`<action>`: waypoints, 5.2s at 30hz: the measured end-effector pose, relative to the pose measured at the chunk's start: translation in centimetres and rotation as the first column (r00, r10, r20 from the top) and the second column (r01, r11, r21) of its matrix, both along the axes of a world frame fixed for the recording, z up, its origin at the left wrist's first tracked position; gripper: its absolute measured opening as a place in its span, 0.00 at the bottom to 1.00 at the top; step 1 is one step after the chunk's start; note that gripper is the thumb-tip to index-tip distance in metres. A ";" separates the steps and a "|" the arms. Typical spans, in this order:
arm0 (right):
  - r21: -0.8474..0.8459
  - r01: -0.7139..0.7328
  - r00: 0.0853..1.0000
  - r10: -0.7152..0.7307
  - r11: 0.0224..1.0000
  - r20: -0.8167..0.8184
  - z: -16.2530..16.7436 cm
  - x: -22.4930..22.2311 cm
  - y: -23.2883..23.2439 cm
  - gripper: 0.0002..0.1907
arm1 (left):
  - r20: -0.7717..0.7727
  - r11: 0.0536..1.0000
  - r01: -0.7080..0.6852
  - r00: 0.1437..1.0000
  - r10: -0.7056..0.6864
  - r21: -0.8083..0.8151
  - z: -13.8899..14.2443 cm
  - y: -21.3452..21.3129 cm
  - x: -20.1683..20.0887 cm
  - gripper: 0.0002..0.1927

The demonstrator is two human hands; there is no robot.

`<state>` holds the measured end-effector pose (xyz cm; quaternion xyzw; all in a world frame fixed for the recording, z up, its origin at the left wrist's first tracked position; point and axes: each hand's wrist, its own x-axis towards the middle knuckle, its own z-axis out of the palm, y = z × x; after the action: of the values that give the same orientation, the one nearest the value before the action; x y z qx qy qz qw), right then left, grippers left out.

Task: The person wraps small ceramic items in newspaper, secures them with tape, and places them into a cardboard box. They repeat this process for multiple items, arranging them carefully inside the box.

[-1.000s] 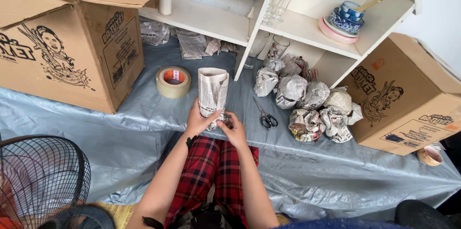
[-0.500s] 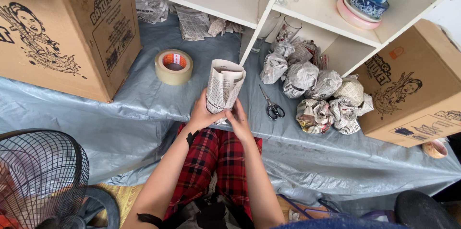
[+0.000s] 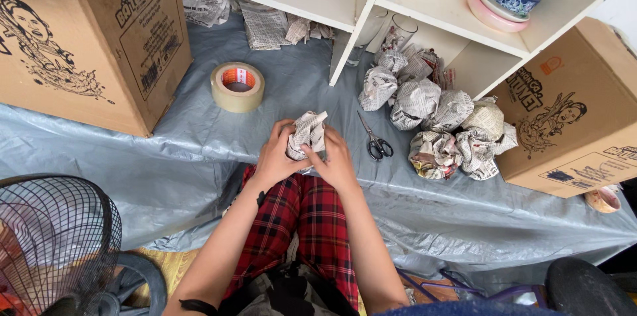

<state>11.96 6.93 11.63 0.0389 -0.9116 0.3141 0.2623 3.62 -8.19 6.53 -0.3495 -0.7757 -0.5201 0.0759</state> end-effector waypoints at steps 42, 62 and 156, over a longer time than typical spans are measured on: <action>-0.681 0.068 0.986 0.056 0.729 0.158 -8.6 -4.7 0.7 0.29 | -0.494 0.969 -0.211 0.861 0.121 -0.129 2.8 -2.2 3.6 0.19; -0.935 -0.270 0.955 0.187 0.230 -0.229 -6.3 1.5 0.8 0.52 | 0.124 0.899 0.050 0.986 -0.115 0.434 1.5 3.5 2.1 0.37; 0.126 0.370 0.926 -0.377 0.920 0.030 -5.7 -0.5 4.2 0.15 | 0.235 0.984 0.069 0.966 -0.107 0.164 -2.4 3.8 -1.0 0.21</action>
<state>11.42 11.09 5.98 -0.1284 -0.9260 0.2047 0.2902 2.58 -4.38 4.09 -0.3106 -0.7200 -0.6204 -0.0159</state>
